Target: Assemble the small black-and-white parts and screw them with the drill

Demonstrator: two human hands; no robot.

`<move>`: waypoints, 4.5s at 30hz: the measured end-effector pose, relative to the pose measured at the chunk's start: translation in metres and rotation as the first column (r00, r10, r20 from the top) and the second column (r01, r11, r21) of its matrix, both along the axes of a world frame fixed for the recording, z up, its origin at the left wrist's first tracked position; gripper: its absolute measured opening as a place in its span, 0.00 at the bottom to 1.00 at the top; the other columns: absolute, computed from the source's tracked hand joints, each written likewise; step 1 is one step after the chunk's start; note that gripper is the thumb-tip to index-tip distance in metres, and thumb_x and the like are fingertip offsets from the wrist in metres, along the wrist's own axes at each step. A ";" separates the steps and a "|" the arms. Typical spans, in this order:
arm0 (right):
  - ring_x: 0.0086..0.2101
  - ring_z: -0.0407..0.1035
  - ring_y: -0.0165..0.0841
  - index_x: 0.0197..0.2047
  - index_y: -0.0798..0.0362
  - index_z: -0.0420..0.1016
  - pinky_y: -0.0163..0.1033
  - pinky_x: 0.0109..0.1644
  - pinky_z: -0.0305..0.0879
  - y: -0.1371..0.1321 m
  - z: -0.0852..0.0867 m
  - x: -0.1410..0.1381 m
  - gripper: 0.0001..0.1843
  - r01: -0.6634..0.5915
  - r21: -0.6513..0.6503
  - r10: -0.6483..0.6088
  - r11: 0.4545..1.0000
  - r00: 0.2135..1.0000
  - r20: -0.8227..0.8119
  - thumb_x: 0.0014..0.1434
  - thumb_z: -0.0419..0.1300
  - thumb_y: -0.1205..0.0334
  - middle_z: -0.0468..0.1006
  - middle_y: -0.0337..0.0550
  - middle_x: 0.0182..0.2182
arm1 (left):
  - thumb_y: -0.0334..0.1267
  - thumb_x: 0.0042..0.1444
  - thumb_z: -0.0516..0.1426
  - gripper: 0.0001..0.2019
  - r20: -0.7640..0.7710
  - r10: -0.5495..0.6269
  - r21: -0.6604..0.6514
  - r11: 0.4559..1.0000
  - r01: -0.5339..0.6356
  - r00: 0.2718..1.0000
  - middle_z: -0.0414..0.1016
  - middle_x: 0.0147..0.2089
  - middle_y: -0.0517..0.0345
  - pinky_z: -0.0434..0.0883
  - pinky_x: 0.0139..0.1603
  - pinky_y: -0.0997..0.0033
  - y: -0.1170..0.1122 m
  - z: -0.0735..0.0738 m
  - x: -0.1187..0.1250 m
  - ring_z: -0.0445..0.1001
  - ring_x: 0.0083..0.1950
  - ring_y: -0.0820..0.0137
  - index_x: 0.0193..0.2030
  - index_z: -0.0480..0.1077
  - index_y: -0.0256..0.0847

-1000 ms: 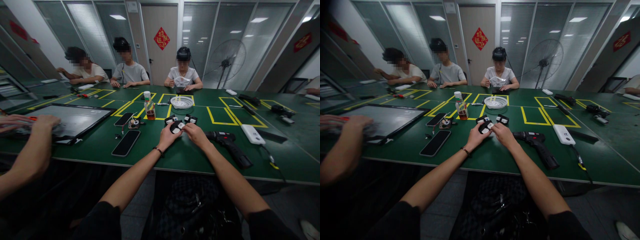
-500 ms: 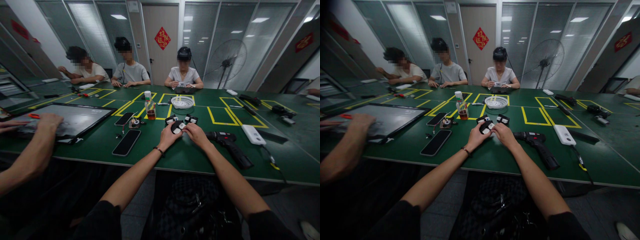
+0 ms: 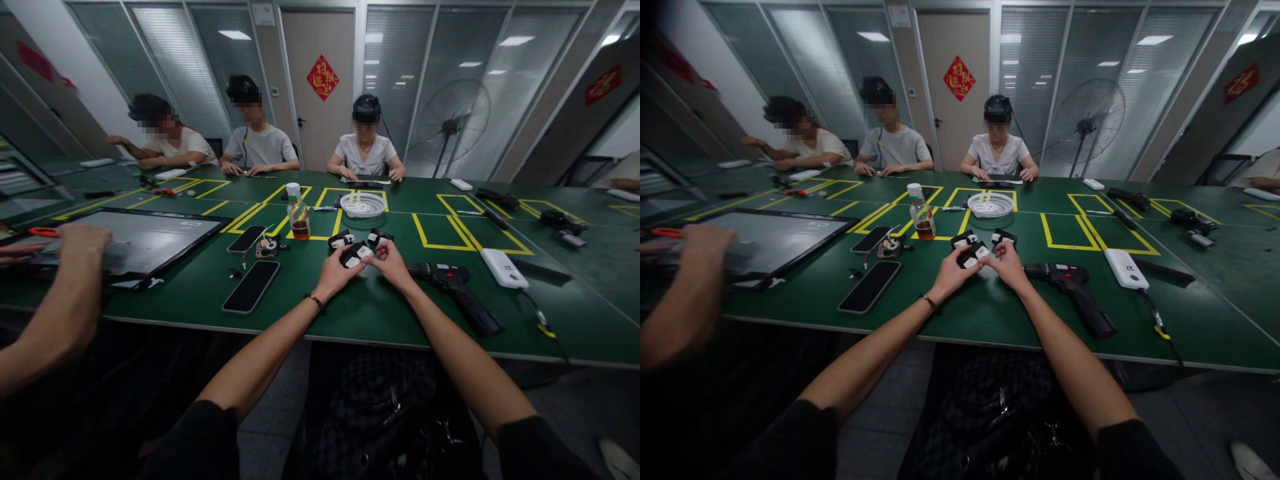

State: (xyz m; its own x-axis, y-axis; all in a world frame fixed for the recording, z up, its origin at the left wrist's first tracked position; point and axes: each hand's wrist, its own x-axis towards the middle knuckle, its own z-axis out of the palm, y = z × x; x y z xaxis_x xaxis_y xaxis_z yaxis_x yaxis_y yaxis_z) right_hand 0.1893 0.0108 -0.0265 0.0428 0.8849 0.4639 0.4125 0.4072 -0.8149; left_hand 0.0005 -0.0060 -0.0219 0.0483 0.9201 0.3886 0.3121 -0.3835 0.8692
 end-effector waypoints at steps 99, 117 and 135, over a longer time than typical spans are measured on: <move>0.24 0.67 0.30 0.37 0.53 0.73 0.35 0.25 0.64 -0.018 0.023 -0.002 0.16 -0.579 -0.321 0.235 0.750 0.687 -0.688 0.54 0.64 0.49 0.76 0.42 0.28 | 0.56 0.52 0.61 0.25 0.549 -0.220 -0.341 0.822 0.456 0.807 0.77 0.44 0.43 0.77 0.34 0.62 -0.003 0.013 -0.003 0.78 0.39 0.60 0.45 0.75 0.34; 0.43 0.72 0.37 0.43 0.50 0.74 0.40 0.44 0.69 -0.026 0.034 0.002 0.20 -0.364 -0.305 0.245 0.880 0.898 -0.366 0.49 0.69 0.51 0.78 0.42 0.42 | 0.53 0.44 0.67 0.23 0.431 -0.182 -0.299 0.896 0.330 0.884 0.78 0.42 0.51 0.72 0.39 0.71 -0.006 0.012 0.005 0.76 0.39 0.68 0.41 0.76 0.37; 0.39 0.74 0.37 0.45 0.47 0.70 0.40 0.40 0.68 -0.034 0.061 0.069 0.23 -0.289 -0.303 0.127 0.908 0.880 -0.459 0.47 0.70 0.52 0.80 0.42 0.39 | 0.53 0.61 0.52 0.22 -0.005 -0.345 -0.048 0.938 0.344 0.939 0.72 0.55 0.47 0.61 0.63 0.62 0.023 0.035 0.047 0.68 0.59 0.60 0.54 0.72 0.41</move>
